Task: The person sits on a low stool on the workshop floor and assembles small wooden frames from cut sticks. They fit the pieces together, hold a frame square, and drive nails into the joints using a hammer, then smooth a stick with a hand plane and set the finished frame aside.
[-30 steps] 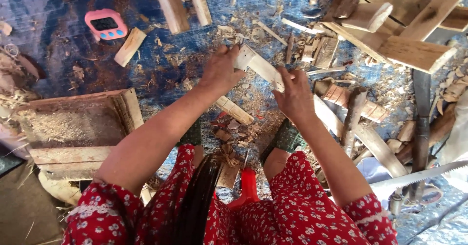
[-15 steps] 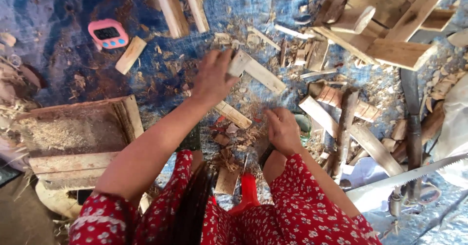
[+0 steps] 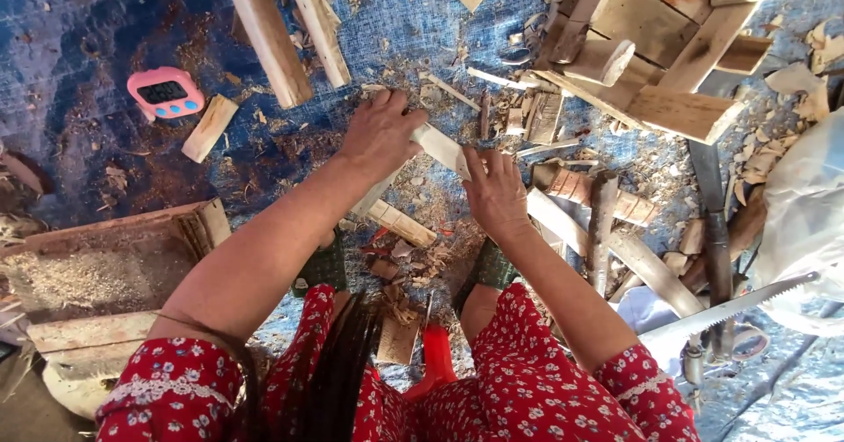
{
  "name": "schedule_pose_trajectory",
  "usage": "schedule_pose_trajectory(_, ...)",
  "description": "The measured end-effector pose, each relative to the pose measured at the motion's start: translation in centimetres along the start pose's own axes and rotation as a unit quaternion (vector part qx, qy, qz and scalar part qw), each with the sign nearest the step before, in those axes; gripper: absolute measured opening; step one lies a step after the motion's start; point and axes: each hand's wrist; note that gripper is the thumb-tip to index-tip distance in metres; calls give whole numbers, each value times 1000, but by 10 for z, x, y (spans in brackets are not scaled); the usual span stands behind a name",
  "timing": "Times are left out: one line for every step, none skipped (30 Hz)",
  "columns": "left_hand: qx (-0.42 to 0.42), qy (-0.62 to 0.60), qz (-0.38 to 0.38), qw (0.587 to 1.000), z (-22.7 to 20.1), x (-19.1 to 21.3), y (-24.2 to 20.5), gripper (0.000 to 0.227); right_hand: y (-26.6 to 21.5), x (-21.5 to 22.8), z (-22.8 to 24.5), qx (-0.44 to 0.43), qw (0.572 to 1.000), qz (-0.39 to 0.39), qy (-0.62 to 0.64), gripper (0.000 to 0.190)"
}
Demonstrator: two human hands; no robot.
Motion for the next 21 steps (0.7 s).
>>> schedule_pose_trajectory(-6, 10, -15, 1000, 4, -9, 0, 44, 0, -4, -2, 4, 1000, -4, 5, 73)
schedule_pose_trajectory(-12, 19, -29, 999, 6, -18, -1, 45, -1, -7, -3, 7, 1000, -8, 10, 73)
schedule_pose_trajectory(-13, 19, -28, 999, 1, -7, -2, 45, -3, 0, -2, 5, 1000, -8, 10, 73)
schedule_pose_trajectory(-15, 3, -32, 999, -5, 4, -3, 42, -4, 8, 0, -10, 1000, -5, 28, 68)
schedule_pose_trajectory(-16, -13, -35, 999, -11, 16, -6, 39, -5, 16, 2, -25, 999, -2, 46, 64)
schedule_pose_trajectory(-16, -11, -38, 999, -32, 46, -19, 39, -20, 22, 1, -23, 999, -5, 45, 64)
schedule_pose_trajectory(41, -132, -36, 990, -54, 76, -34, 40, -37, 29, 0, -29, 995, 5, 93, 52)
schedule_pose_trajectory(95, -250, -33, 963, -77, 106, -49, 41, -54, 37, -2, -36, 989, 16, 141, 42)
schedule_pose_trajectory(94, -248, -36, 964, -45, -10, -94, 41, -64, 50, 9, -35, 989, 13, 140, 42)
schedule_pose_trajectory(-50, -446, 62, 891, -22, -107, -152, 41, -73, 64, 19, -216, 930, 200, 220, 42)
schedule_pose_trajectory(-191, -610, 157, 753, 0, -180, -218, 42, -83, 78, 28, -380, 798, 372, 285, 52)
schedule_pose_trajectory(-196, -604, 156, 757, 10, -191, -240, 42, -97, 89, 15, -379, 801, 364, 286, 52)
schedule_pose_trajectory(-189, -622, 126, 750, 11, -206, -269, 39, -110, 97, 16, -392, 798, 346, 298, 51)
schedule_pose_trajectory(-180, -637, 92, 744, 2, -226, -303, 36, -120, 104, 28, -401, 797, 328, 311, 51)
schedule_pose_trajectory(-172, -652, 58, 736, 1, -217, -330, 33, -131, 112, 28, -409, 795, 311, 324, 50)
schedule_pose_trajectory(-163, -665, 17, 729, -5, -210, -360, 29, -140, 120, 27, -410, 795, 294, 336, 50)
schedule_pose_trajectory(-155, -676, -24, 720, -14, -206, -392, 26, -150, 129, 28, -411, 795, 279, 349, 50)
schedule_pose_trajectory(-145, -686, -67, 710, -24, -182, -427, 23, -157, 135, 29, -408, 795, 265, 363, 49)
schedule_pose_trajectory(-137, -693, -111, 699, -37, -161, -464, 20, -164, 141, 31, -406, 794, 251, 378, 49)
schedule_pose_trajectory(-122, -699, -159, 686, -61, -144, -513, 17, -174, 143, 36, -397, 792, 246, 393, 49)
schedule_pose_trajectory(-109, -703, -208, 671, -88, -117, -562, 14, -184, 144, 40, -388, 790, 241, 409, 49)
Point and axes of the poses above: each hand's wrist, its own y-axis towards the middle knuckle, its own x-axis out of the back of the hand, z = x × y, and after that the axes turned 10 degrees about -x, right-handed
